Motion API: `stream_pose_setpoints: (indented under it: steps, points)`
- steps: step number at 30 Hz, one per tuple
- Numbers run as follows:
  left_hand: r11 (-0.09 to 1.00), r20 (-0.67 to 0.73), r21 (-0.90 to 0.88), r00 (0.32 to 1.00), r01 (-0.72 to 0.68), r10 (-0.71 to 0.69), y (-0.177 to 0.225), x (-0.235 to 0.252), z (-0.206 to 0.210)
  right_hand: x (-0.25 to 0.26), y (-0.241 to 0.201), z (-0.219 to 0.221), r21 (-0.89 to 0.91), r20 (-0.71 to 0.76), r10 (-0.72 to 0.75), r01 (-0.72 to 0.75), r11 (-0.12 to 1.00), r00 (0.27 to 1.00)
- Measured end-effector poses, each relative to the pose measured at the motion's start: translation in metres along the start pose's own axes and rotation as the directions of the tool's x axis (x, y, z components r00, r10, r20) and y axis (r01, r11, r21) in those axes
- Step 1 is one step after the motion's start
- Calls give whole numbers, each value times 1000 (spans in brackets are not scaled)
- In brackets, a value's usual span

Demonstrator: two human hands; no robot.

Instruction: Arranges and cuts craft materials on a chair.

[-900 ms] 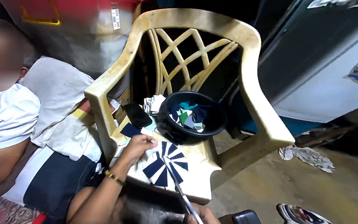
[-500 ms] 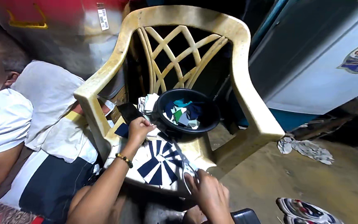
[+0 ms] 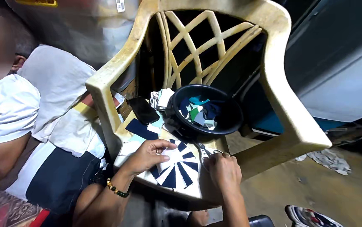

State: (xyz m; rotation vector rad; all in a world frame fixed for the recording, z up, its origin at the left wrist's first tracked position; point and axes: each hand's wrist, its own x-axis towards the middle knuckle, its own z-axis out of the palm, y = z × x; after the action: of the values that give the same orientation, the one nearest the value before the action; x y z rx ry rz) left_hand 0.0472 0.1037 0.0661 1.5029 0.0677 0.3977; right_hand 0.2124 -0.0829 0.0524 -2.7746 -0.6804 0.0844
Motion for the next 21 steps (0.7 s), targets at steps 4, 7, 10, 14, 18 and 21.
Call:
stream_pose_setpoints:
  steps: [4, 7, 10, 14, 18, 21]
  points:
    - [997, 134, -7, 987, -83, 83, -10, -3, -2, -10, 1, 2, 192, -274, -202, 260, 947, 940]
    - [990, 188, 64, 976, -123, 110, -14, -3, -3, -25, -22, -4, 637, -269, -346, 435, 636, 899]
    - [986, 163, 110, 981, -128, 109, -13, -5, -5, -25, -47, -1, 938, -108, -434, 237, 254, 894]
    - [981, -110, 176, 992, 85, -67, -4, -13, -14, -15, -57, 10, 956, -107, -362, 196, 217, 926]
    - [953, -287, 185, 940, 242, -183, -2, -19, -21, -11, -55, 26, 901, -179, -404, 315, 298, 897]
    - [898, -343, 238, 897, 371, -280, -2, -20, -19, -12, -54, 37, 833, -193, -434, 381, 401, 880]
